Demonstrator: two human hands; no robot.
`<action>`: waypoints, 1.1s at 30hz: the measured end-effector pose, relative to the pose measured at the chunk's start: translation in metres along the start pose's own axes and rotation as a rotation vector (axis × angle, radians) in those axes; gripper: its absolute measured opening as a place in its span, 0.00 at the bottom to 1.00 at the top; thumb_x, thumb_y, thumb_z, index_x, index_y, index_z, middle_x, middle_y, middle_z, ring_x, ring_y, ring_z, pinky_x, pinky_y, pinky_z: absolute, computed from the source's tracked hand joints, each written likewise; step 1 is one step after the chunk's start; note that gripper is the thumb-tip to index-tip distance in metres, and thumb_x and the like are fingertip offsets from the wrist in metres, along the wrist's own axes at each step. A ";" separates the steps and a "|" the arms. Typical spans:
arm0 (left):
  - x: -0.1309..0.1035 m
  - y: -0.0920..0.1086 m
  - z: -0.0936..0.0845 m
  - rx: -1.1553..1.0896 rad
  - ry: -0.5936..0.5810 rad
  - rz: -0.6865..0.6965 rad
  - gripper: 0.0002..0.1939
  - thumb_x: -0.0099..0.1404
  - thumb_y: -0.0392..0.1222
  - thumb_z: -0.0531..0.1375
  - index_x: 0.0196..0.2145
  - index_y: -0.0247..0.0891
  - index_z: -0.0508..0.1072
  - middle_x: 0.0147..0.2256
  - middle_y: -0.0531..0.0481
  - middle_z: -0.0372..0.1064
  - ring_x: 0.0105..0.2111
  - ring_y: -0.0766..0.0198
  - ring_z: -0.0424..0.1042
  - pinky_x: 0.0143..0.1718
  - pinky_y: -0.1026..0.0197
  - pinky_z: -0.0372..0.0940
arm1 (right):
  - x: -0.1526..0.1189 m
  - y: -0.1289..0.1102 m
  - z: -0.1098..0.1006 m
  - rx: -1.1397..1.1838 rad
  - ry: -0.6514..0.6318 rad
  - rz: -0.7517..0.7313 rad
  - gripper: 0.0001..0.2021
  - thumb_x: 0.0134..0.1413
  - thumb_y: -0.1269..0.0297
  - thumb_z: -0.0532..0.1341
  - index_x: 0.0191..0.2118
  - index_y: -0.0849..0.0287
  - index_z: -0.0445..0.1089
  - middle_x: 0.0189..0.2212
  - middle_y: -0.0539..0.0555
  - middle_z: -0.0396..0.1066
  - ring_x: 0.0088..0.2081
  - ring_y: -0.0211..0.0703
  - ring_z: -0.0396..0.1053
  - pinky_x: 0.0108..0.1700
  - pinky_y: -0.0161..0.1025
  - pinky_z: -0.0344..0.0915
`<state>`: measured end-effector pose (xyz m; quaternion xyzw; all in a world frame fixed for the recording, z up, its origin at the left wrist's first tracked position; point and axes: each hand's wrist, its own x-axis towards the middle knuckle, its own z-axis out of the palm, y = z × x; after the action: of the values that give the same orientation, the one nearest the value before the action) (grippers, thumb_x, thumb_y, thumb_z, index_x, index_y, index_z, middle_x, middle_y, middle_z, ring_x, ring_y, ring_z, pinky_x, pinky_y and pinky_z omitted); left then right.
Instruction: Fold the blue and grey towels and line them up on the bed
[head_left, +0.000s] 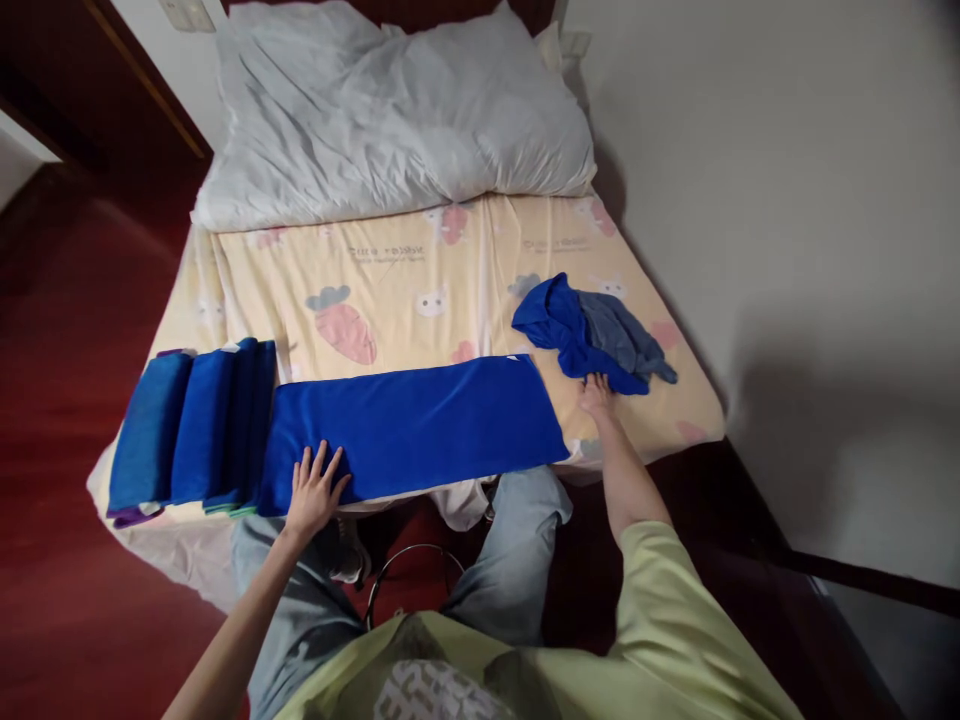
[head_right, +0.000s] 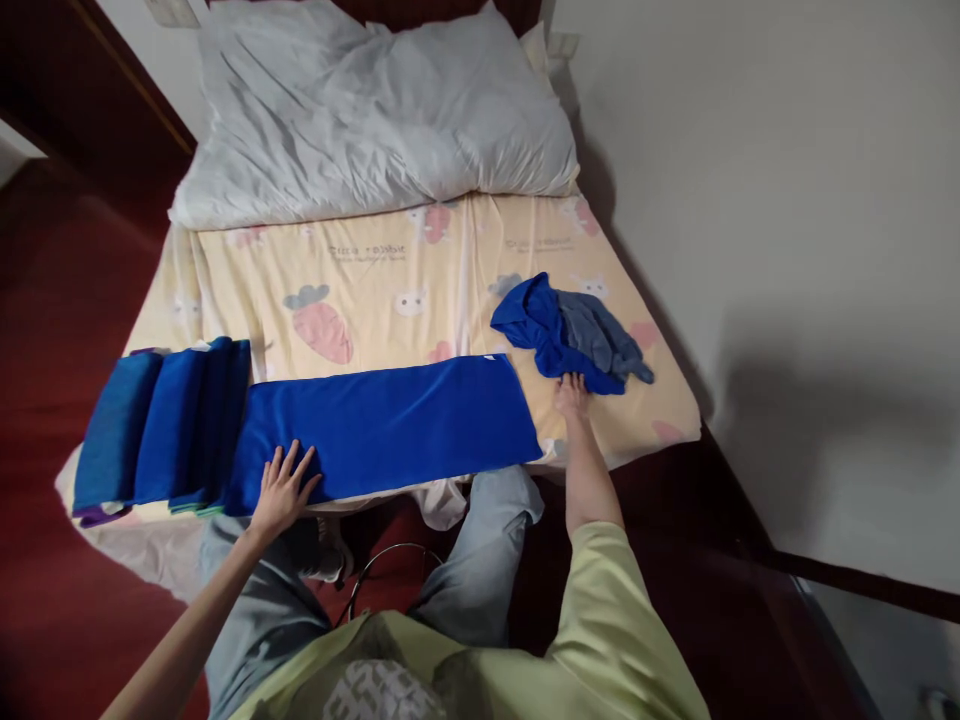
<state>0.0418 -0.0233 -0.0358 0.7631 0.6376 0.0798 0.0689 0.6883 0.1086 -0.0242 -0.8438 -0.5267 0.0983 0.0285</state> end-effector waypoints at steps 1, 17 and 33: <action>0.001 0.000 -0.003 0.006 -0.005 0.001 0.30 0.73 0.54 0.50 0.68 0.41 0.63 0.71 0.40 0.48 0.71 0.37 0.42 0.66 0.33 0.50 | 0.001 0.001 -0.002 -0.012 0.019 0.033 0.22 0.64 0.69 0.49 0.59 0.71 0.67 0.62 0.72 0.63 0.67 0.62 0.54 0.65 0.55 0.55; 0.165 -0.097 -0.051 -0.144 0.076 -0.204 0.23 0.66 0.36 0.49 0.54 0.32 0.74 0.52 0.36 0.72 0.54 0.47 0.68 0.61 0.45 0.61 | 0.022 -0.099 0.046 0.526 0.200 -0.188 0.17 0.55 0.59 0.57 0.46 0.64 0.74 0.42 0.65 0.77 0.48 0.56 0.71 0.58 0.54 0.65; 0.214 -0.113 -0.022 -0.258 0.137 -0.334 0.14 0.67 0.38 0.56 0.42 0.32 0.80 0.40 0.39 0.75 0.42 0.53 0.73 0.50 0.54 0.66 | 0.085 -0.064 0.060 0.454 0.415 0.063 0.13 0.53 0.62 0.57 0.33 0.64 0.77 0.33 0.65 0.74 0.39 0.56 0.71 0.50 0.54 0.67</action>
<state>-0.0344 0.2078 -0.0302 0.6247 0.7427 0.1999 0.1349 0.6561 0.2102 -0.0845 -0.8339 -0.4479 0.0397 0.3201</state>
